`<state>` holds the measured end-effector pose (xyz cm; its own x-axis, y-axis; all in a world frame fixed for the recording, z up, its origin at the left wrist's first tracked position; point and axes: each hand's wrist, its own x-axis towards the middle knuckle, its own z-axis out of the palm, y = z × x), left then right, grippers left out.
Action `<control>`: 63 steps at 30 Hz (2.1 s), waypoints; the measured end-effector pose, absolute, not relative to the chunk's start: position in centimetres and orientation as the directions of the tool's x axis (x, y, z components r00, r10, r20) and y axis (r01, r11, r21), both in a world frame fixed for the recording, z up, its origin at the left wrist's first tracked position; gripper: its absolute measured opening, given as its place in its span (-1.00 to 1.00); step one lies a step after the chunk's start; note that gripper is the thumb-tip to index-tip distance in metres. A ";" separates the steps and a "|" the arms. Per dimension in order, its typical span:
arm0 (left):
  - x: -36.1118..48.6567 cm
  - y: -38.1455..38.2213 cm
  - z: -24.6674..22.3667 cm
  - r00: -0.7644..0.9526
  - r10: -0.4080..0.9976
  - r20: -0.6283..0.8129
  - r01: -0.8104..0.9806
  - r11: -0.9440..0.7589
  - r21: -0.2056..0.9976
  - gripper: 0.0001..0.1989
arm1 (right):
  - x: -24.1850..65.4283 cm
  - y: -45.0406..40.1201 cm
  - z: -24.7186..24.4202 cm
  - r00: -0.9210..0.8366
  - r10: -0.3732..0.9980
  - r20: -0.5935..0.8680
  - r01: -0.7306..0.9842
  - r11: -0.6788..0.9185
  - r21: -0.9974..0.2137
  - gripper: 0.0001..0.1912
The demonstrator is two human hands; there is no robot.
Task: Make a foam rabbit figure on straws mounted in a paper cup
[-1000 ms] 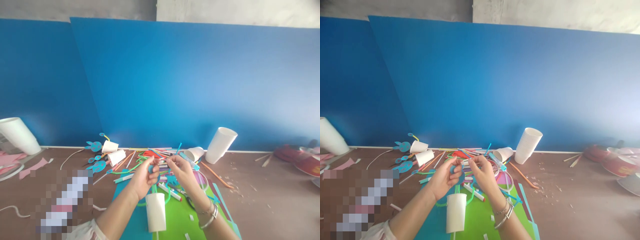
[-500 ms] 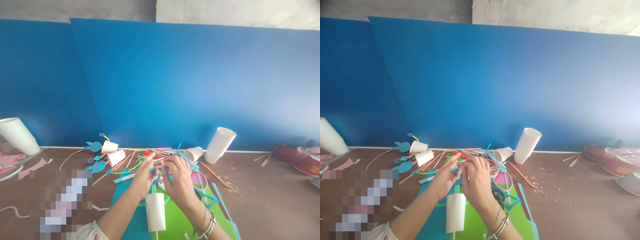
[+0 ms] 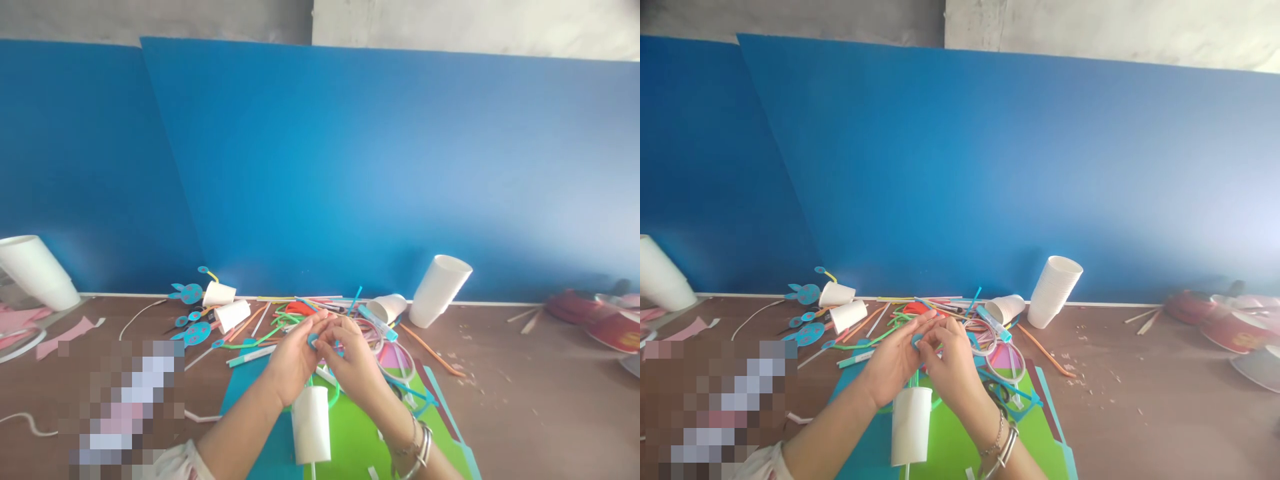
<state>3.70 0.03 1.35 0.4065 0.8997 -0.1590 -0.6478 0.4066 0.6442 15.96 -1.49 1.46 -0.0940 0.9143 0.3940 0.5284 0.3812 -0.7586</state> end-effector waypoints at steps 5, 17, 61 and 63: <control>3.9 -0.3 1.6 0.401 0.902 -0.158 -0.645 0.401 0.651 -0.71 | 15.6 -1.5 1.2 -0.073 0.900 0.431 0.610 0.382 -0.695 -0.84; 3.9 -0.9 2.2 0.445 0.892 -0.079 -0.607 0.365 0.705 -0.58 | 17.4 -0.6 1.2 -0.049 0.949 0.313 0.562 0.285 -0.777 -0.93; 2.7 0.4 1.6 0.306 0.946 0.111 0.031 -0.127 0.991 -0.78 | 18.3 -0.6 2.8 -0.081 0.956 0.280 0.321 0.291 -0.901 -0.75; 2.8 0.3 1.4 0.331 0.939 0.094 -0.002 -0.099 0.995 -0.77 | 18.3 -0.5 2.7 -0.065 0.951 0.301 0.337 0.305 -0.891 -0.74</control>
